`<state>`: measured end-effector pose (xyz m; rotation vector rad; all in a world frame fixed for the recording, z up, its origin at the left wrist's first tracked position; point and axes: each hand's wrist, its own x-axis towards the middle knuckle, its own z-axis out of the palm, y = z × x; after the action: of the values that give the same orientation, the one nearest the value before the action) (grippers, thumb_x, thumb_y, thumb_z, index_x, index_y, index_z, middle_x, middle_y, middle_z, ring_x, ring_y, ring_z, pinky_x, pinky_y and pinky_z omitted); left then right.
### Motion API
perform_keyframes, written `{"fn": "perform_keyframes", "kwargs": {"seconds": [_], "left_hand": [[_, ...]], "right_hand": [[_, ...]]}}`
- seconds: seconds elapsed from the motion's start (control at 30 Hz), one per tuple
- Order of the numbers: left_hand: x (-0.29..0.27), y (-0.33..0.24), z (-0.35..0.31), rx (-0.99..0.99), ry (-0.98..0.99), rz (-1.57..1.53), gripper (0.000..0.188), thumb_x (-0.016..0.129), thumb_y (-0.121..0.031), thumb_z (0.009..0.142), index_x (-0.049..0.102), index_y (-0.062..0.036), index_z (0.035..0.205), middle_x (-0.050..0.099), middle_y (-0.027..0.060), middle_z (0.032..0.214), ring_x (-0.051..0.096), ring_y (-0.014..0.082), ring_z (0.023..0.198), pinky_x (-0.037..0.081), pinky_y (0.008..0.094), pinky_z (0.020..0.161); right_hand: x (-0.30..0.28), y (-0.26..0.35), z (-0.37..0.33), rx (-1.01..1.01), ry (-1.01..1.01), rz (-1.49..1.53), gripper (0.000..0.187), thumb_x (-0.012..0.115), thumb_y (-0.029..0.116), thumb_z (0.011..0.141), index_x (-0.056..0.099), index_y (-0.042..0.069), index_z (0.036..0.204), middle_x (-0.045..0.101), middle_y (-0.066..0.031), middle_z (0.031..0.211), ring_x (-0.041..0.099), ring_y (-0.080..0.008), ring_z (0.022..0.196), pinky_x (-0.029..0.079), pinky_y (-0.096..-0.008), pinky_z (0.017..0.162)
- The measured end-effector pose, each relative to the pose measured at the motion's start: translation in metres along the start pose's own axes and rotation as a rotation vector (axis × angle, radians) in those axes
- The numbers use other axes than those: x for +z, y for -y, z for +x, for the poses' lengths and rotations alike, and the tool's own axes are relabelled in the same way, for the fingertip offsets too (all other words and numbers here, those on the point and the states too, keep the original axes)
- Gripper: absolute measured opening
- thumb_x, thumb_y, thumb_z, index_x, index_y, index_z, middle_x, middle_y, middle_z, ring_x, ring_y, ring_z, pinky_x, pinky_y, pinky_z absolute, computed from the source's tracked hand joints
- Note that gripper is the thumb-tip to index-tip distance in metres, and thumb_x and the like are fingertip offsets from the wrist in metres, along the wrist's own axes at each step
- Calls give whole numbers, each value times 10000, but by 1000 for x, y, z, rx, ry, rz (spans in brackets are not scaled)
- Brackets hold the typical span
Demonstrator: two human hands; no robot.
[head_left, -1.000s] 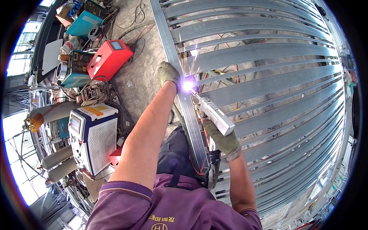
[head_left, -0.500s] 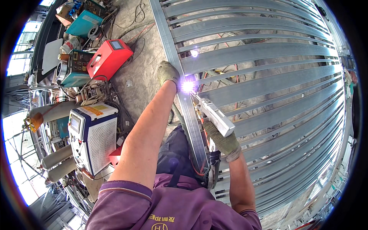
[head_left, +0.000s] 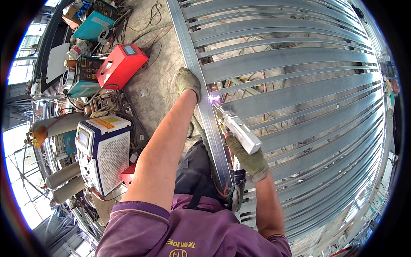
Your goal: The person welds a metal grate using a handheld welding torch, moving steadily along the seam while sparks and bright light are visible. The person holds the grate with one hand and operates the torch with the other throughout the clip.
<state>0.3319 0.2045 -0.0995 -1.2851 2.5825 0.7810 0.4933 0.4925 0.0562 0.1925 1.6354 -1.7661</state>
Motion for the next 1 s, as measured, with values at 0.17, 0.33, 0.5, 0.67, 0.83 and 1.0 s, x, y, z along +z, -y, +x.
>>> {"fn": "perform_keyframes", "kwargs": {"seconds": [0.17, 0.33, 0.5, 0.67, 0.83, 1.0], "left_hand": [[32, 32, 34, 29, -94, 93, 313, 441, -202, 1068, 605, -39, 1279, 651, 216, 1333, 650, 386, 1239, 561, 449, 979], [25, 49, 39, 146, -56, 288, 465, 368, -330, 1095, 599, -13, 1345, 631, 232, 1396, 624, 409, 1275, 511, 466, 1053], [-40, -24, -39, -234, -66, -430, 731, 254, -539, 1097, 614, 22, 1398, 599, 266, 1460, 575, 423, 1347, 438, 481, 1137], [-36, -21, -30, -307, -104, -476, 763, 284, -595, 1087, 621, -1, 1427, 628, 222, 1455, 573, 370, 1379, 429, 428, 1149], [-31, -17, -25, -227, -114, -487, 754, 299, -586, 1086, 615, 8, 1425, 627, 209, 1462, 575, 363, 1376, 435, 417, 1138], [-37, -21, -29, -153, -122, -431, 762, 262, -581, 1093, 607, 6, 1435, 613, 216, 1476, 561, 367, 1390, 425, 427, 1152]], "right_hand": [[7, 6, -7, 127, -49, 5, 350, 773, 235, 998, 692, 29, 1269, 683, 12, 923, 609, -55, 783, 493, -254, 642], [-2, 10, -30, -41, -90, 71, 309, 748, 221, 1013, 683, 14, 1232, 664, 0, 898, 596, -69, 762, 478, -243, 633], [-42, 15, -70, -15, -305, 90, 236, 741, 170, 1009, 683, 2, 1165, 659, -13, 837, 615, -96, 691, 500, -285, 586], [-82, 20, -127, -45, -570, 45, 273, 669, 311, 1048, 689, 42, 1092, 675, -32, 806, 638, -111, 643, 524, -269, 566], [-122, 37, -193, -109, -1006, 198, 358, 626, 431, 1043, 671, 77, 1068, 654, -33, 788, 613, -113, 604, 487, -246, 529], [-142, 44, -206, 18, -772, 58, 328, 681, 380, 1013, 690, 57, 1072, 675, -44, 776, 611, -118, 572, 484, -255, 518]]}}
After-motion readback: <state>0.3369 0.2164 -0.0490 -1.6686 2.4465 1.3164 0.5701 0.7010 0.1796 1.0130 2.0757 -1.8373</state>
